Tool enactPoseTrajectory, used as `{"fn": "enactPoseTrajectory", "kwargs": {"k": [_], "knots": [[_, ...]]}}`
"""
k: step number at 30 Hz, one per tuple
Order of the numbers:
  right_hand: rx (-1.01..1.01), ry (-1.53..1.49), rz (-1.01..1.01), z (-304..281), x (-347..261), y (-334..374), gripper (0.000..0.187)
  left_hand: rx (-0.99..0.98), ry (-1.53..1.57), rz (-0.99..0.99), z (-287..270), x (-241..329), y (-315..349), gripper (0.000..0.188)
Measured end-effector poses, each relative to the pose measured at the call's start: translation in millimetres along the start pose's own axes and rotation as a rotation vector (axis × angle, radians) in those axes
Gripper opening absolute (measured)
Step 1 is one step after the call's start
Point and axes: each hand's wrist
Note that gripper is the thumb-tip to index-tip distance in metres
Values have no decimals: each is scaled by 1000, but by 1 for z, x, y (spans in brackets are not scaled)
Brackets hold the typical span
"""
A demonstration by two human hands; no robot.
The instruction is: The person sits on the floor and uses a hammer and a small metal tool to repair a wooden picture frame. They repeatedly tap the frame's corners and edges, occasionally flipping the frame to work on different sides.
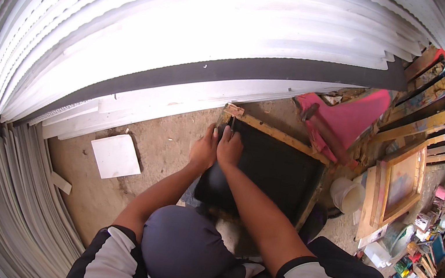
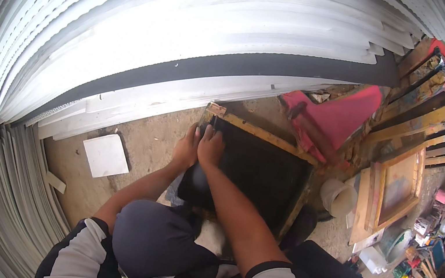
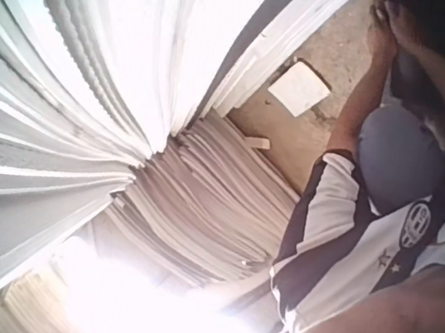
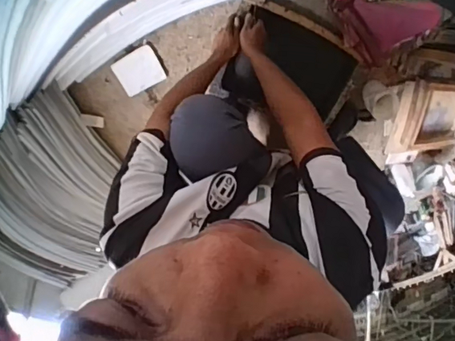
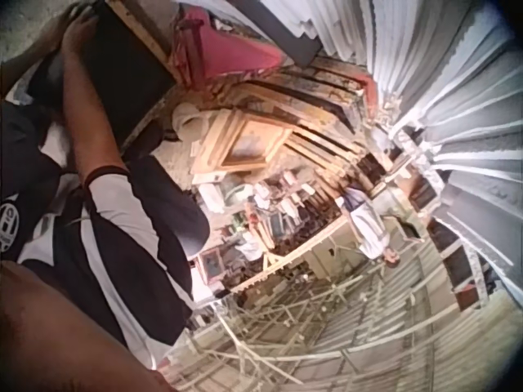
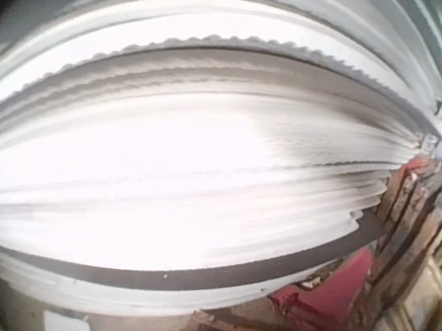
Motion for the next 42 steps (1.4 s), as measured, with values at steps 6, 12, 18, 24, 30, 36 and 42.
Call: {"fn": "enactPoseTrajectory", "kwargs": {"k": [6,12,18,24,30,36,42], "knots": [[3,-27,5,-2,-1,4,49,-2,-4,-23,-3,8,2,52],[-34,-8,36,4,5,-6,52,-26,-87,-110,-6,15,-14,49],[-103,-29,52,-2,3,-13,56,-34,-159,-249,-1,19,-28,51],[-115,105,73,-9,-5,-12,55,-60,-183,-268,-2,22,-28,53],[-222,158,74,-15,-14,-16,56,-80,-179,-325,-2,24,-29,54],[-165,143,51,-19,-20,-11,58,-66,-138,-231,0,15,-33,57],[-161,138,11,-6,17,-21,60,-68,-74,-154,2,7,-39,56]]}}
Point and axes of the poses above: each hand's wrist, its own y-axis away from the middle knuckle, its own z-axis out of the palm, x = y × z, and after that the axes turned 6 degrees about -x, right-handed
